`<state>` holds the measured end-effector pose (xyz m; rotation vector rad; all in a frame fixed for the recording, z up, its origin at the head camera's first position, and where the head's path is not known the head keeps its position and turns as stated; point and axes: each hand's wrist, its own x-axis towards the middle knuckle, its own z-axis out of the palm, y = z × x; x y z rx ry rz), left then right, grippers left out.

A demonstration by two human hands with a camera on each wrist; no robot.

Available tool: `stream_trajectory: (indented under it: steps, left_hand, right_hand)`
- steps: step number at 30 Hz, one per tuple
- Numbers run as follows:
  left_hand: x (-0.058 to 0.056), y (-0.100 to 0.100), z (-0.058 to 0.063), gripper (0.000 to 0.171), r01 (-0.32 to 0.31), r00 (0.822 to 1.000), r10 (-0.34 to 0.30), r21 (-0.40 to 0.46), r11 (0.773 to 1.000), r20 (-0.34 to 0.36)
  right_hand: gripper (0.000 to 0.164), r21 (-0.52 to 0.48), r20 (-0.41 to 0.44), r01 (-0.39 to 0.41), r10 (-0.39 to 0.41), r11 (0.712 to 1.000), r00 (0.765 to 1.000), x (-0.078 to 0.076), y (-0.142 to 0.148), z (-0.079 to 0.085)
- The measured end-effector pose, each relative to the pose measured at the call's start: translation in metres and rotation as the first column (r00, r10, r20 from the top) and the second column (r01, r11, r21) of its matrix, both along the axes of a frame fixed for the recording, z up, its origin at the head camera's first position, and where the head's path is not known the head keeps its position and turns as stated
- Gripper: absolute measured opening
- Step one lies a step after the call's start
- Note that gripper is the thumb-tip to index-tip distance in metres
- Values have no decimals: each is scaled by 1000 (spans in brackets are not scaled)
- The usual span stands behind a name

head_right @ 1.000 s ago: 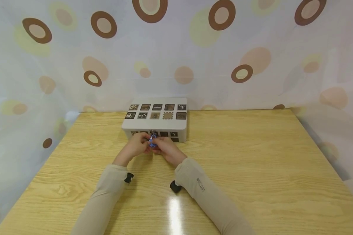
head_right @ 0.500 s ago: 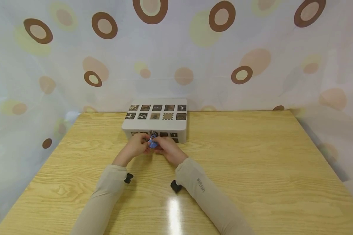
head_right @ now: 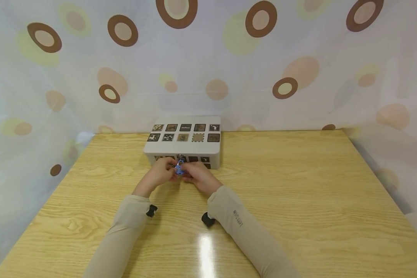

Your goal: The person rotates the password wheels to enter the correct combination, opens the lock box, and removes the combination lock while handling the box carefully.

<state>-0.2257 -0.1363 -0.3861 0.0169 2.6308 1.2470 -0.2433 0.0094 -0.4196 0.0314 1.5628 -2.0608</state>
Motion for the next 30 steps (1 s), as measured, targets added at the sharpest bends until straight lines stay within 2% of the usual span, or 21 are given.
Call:
stream_trajectory:
  steps: [7, 16, 24, 30]
  left_hand:
    - [-1, -1, -2, 28, -3, 1000, 3, -18, 1000, 1]
    - [-1, -1, -1, 29, 3, 1000, -3, -15, 1000, 7]
    - [-1, -1, 0, 29, 2, 1000, -2, -13, 1000, 4]
    - [0, -1, -1, 26, 13, 1000, -14, -23, 1000, -28]
  right_hand:
    - [21, 29, -1, 0, 0, 1000, 1000, -1, -1, -1]
    - [23, 29, -16, -39, 40, 999, 999, -2, 0, -3]
    - [26, 84, -14, -51, 52, 995, 999, -4, -1, -3]
    - [28, 58, -26, -52, 53, 997, 998, -4, 1, -3]
